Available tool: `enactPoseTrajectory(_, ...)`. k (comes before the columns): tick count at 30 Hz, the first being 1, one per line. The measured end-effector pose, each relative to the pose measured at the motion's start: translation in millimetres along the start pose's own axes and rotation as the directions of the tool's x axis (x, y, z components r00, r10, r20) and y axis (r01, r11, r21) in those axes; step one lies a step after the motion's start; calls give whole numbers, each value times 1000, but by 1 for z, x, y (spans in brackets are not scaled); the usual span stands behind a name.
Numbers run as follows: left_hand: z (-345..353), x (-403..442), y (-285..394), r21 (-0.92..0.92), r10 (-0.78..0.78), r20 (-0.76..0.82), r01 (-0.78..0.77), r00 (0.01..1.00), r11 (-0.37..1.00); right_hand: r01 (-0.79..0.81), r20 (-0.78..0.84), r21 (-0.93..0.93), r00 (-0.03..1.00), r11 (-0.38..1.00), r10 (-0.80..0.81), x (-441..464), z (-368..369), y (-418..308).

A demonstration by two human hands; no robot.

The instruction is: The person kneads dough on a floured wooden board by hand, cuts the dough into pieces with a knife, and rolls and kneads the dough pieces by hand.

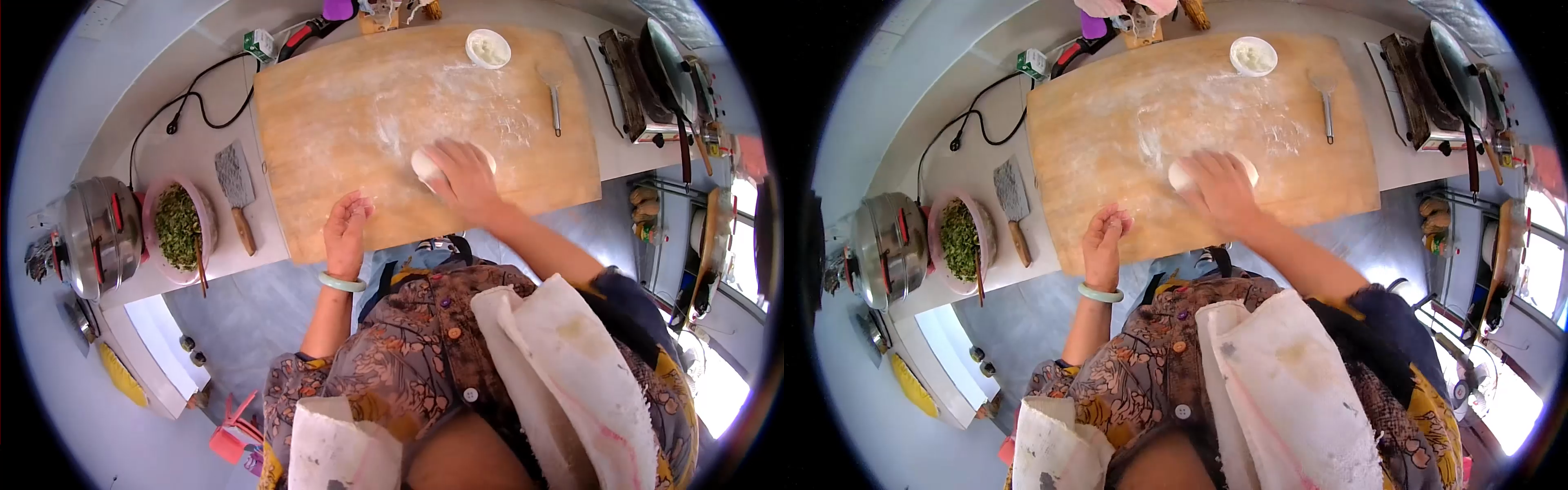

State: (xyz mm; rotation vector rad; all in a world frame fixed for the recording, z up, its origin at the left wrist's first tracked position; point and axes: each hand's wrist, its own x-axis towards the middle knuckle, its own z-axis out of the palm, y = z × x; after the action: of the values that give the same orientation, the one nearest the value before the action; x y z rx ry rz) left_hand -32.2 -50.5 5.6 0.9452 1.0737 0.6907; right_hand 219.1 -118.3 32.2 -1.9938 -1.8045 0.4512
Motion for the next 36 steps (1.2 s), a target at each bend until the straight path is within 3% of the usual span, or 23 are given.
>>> enactPoseTrajectory(1, -1, 1, 0, 12, -15, -18, 15, 1000, 1000, 15, -155, -30, 988, 999, -19, -13, 12, 4)
enactPoseTrajectory(4, -12, 7, -8, -11, -41, -55, 40, 998, 999, -94, -180, -62, 980, 994, 81, -11, 23, 4)
enactPoseTrajectory(8, -18, 24, -8, -61, -44, -76, 39, 996, 997, -93, -128, -100, 989, 991, 80, 46, 31, 19)
enactPoseTrajectory(9, -18, 30, -7, -67, -28, -66, 24, 997, 997, -63, -188, -119, 981, 991, 40, 57, 34, 23)
enactPoseTrajectory(15, -8, 46, 11, -69, -3, -75, -2, 997, 998, -139, 10, -180, 990, 974, 143, 111, 31, 38)
enactPoseTrajectory(19, -8, 36, 8, -59, 11, -61, -14, 998, 998, -95, -77, -201, 994, 975, 81, 138, 37, 63)
enactPoseTrajectory(22, -10, 21, 4, -14, 1, -60, -2, 998, 1000, -192, 82, -108, 976, 975, 201, 163, 24, 68)
enactPoseTrajectory(23, -10, 14, 3, -2, -9, -65, 9, 998, 1000, -176, -16, -82, 984, 981, 175, 165, 28, 72)
enactPoseTrajectory(26, -21, -5, 4, 68, -33, -35, 36, 999, 997, -125, -42, -123, 992, 985, 120, 159, 43, 79)
enactPoseTrajectory(29, -34, -20, 10, 47, 19, -85, -15, 996, 999, -360, 320, 99, 894, 928, 313, 151, -21, 38)
enactPoseTrajectory(32, -39, -34, 13, 24, 19, -160, -15, 987, 1000, -167, 347, -102, 918, 981, 192, 132, -37, 10)
enactPoseTrajectory(36, -41, -47, 0, -16, -8, -174, 5, 985, 1000, -65, 247, -24, 967, 998, 69, 75, -8, 1)
